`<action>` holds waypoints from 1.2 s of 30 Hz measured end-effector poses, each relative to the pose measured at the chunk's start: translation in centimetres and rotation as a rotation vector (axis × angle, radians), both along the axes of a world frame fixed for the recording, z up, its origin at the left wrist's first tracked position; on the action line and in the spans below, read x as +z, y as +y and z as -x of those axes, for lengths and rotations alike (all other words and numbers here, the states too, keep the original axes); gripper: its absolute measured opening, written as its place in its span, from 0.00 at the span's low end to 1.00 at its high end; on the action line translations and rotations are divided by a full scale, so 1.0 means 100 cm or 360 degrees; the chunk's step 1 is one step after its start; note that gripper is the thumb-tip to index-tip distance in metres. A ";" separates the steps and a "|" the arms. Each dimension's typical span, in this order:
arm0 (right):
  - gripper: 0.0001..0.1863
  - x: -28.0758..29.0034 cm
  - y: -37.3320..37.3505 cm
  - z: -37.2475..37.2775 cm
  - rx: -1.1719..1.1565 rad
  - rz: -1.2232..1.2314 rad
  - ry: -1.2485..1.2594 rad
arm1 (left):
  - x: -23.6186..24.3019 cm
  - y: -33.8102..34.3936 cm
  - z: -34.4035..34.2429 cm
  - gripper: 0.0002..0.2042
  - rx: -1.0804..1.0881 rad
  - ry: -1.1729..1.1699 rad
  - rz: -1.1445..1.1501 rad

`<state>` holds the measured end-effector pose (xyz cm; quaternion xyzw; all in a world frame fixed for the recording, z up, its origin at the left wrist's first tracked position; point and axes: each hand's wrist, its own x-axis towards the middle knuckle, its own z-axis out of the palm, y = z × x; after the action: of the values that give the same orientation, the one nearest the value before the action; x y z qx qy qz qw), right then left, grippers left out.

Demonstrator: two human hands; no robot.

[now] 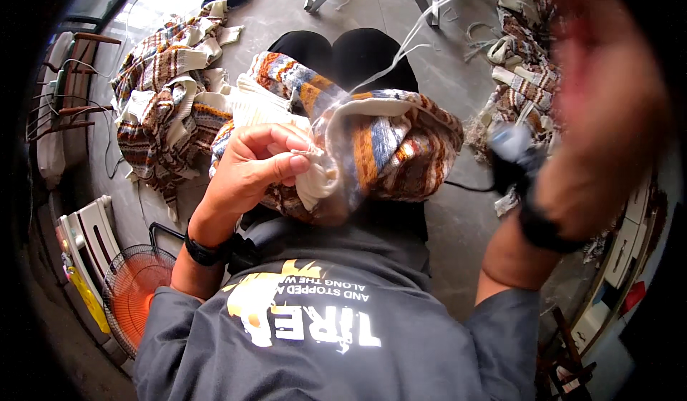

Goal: Sewing a white fabric detail onto a patterned piece of clothing using a needle and thread.

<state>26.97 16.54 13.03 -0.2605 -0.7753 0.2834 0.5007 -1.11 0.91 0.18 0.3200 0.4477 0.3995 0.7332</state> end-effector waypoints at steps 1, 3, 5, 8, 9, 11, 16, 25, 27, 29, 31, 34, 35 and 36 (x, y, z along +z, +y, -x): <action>0.16 -0.020 -0.015 0.017 0.0212 0.0309 0.0003 | 0.000 0.001 0.000 0.08 0.0011 -0.0015 0.0023; 0.07 -0.051 -0.047 0.042 0.0396 0.0294 -0.0540 | 0.001 0.000 -0.001 0.08 0.0043 -0.0062 0.0027; 0.08 -0.069 -0.077 0.057 0.0265 0.0187 -0.0816 | 0.001 0.000 -0.001 0.08 0.0049 -0.0044 0.0057; 0.08 -0.077 -0.096 0.062 0.0229 0.0284 -0.0847 | 0.000 0.001 -0.001 0.08 0.0045 -0.0037 0.0043; 0.10 -0.075 -0.100 0.061 0.0257 0.0359 -0.0831 | 0.000 0.001 -0.001 0.07 0.0040 -0.0042 0.0014; 0.11 -0.074 -0.101 0.061 0.0222 0.0299 -0.0846 | 0.000 0.001 -0.001 0.07 0.0032 -0.0048 0.0038; 0.11 -0.077 -0.102 0.062 0.0214 0.0324 -0.0835 | -0.001 -0.001 -0.001 0.07 0.0040 -0.0030 0.0037; 0.10 -0.076 -0.104 0.062 0.0196 0.0300 -0.0864 | -0.002 -0.002 -0.002 0.07 0.0027 -0.0012 -0.0019; 0.10 -0.076 -0.104 0.063 0.0191 0.0310 -0.0864 | -0.002 -0.002 -0.002 0.07 0.0025 -0.0003 -0.0025; 0.10 -0.076 -0.104 0.063 0.0194 0.0306 -0.0869 | -0.002 -0.001 -0.003 0.07 0.0036 0.0006 -0.0030; 0.10 -0.077 -0.103 0.063 0.0203 0.0295 -0.0878 | -0.002 -0.002 -0.003 0.07 0.0038 0.0025 -0.0024; 0.09 -0.077 -0.103 0.064 0.0210 0.0310 -0.0913 | -0.001 -0.002 -0.003 0.08 0.0034 0.0058 0.0008; 0.09 -0.076 -0.103 0.064 0.0209 0.0327 -0.0916 | -0.001 -0.002 -0.003 0.08 0.0035 0.0063 0.0012; 0.08 -0.076 -0.103 0.065 0.0208 0.0337 -0.0922 | -0.001 -0.002 -0.004 0.08 0.0039 0.0061 0.0004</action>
<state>20.52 6.26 5.42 -0.3307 -0.8670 0.3081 0.2098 -0.75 0.72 0.06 0.3210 0.4662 0.4017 0.7199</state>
